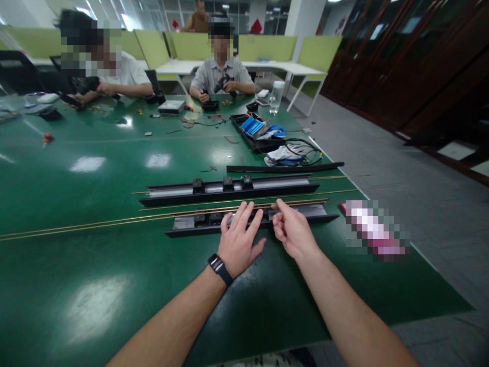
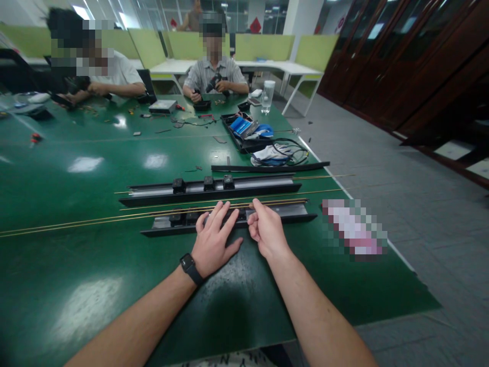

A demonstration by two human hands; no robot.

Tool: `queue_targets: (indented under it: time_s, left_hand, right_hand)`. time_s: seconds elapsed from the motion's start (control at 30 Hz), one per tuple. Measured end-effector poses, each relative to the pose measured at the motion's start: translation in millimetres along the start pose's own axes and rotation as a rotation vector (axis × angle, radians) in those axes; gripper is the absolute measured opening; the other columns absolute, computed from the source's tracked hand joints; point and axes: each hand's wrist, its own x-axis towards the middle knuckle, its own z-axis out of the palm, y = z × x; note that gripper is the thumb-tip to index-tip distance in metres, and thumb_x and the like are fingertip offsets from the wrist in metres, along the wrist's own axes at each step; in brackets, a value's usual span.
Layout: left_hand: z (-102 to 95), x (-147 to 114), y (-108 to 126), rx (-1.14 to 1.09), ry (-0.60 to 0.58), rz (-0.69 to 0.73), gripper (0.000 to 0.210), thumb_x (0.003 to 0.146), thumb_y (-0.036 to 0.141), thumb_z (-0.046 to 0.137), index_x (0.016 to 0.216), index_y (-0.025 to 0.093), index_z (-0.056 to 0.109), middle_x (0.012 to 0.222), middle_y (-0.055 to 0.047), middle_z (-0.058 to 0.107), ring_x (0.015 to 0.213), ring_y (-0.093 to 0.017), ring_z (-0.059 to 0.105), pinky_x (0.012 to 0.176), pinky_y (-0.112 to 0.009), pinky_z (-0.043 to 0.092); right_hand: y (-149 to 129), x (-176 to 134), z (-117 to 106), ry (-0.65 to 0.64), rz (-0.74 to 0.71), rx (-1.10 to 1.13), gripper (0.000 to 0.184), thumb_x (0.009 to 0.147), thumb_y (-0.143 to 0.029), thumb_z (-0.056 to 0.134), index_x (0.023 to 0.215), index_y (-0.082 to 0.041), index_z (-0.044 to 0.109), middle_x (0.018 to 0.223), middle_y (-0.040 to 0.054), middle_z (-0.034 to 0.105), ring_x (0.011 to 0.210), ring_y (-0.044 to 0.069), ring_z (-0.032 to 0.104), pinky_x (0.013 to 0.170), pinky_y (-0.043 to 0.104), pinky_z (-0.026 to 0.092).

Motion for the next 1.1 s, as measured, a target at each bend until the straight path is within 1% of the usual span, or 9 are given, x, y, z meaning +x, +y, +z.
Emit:
queue_targets:
  time_s: [0.1,0.2,0.47,0.7,0.87,1.1]
  left_hand:
    - [-0.1,-0.1,0.3,-0.001,0.0,0.001,0.069,0.089,0.047,0.06,0.151,0.024,0.041,0.161,-0.011,0.034,0.15,-0.029,0.03,0.115,-0.048,0.024]
    - [-0.2,-0.3,0.4,-0.004,-0.007,-0.001,0.068,0.089,0.047,0.06,0.151,0.024,0.04,0.161,-0.011,0.033,0.15,-0.029,0.029,0.116,-0.049,0.023]
    - [0.5,-0.1,0.6,0.007,-0.015,-0.007,0.069,0.089,0.047,0.06,0.151,0.025,0.04,0.162,-0.011,0.032,0.15,-0.03,0.029,0.115,-0.049,0.023]
    - [-0.2,0.0,0.5,0.01,-0.017,-0.003,0.068,0.09,0.047,0.058,0.151,0.024,0.04,0.162,-0.011,0.032,0.15,-0.029,0.028,0.116,-0.049,0.022]
    - [0.2,-0.1,1.2,0.006,-0.023,-0.009,0.069,0.089,0.047,0.06,0.151,0.025,0.04,0.162,-0.011,0.031,0.15,-0.028,0.028,0.116,-0.049,0.023]
    - [0.9,-0.7,0.5,0.006,-0.017,-0.001,0.07,0.089,0.047,0.06,0.152,0.025,0.039,0.162,-0.011,0.032,0.15,-0.03,0.028,0.116,-0.049,0.023]
  right_hand:
    - [-1.3,-1.7,1.0,-0.013,-0.013,-0.052,0.039,0.073,-0.049,0.081,0.084,-0.016,0.062,0.051,-0.0043,0.057,0.026,0.005,0.038,0.024,0.015,0.018]
    - [-2.6,-2.5,1.8,-0.023,-0.01,-0.074,0.038,0.071,-0.046,0.083,0.08,-0.016,0.061,0.052,-0.0046,0.057,0.027,0.004,0.037,0.024,0.015,0.018]
    - [-1.8,-3.2,2.1,-0.027,-0.012,-0.026,0.036,0.071,-0.043,0.083,0.081,-0.016,0.061,0.051,-0.0051,0.056,0.027,0.004,0.038,0.025,0.015,0.018]
    - [-3.1,-2.8,1.4,0.038,0.016,0.041,0.034,0.08,-0.046,0.076,0.088,-0.017,0.061,0.049,-0.0049,0.056,0.027,0.005,0.039,0.025,0.015,0.02]
    - [-2.6,-2.8,2.2,-0.017,-0.008,-0.022,0.038,0.076,-0.049,0.079,0.088,-0.016,0.063,0.049,-0.0054,0.055,0.026,0.005,0.038,0.024,0.016,0.019]
    - [-2.6,-2.4,2.0,-0.027,-0.002,-0.084,0.038,0.071,-0.046,0.082,0.08,-0.017,0.06,0.051,-0.0052,0.056,0.027,0.004,0.037,0.025,0.015,0.017]
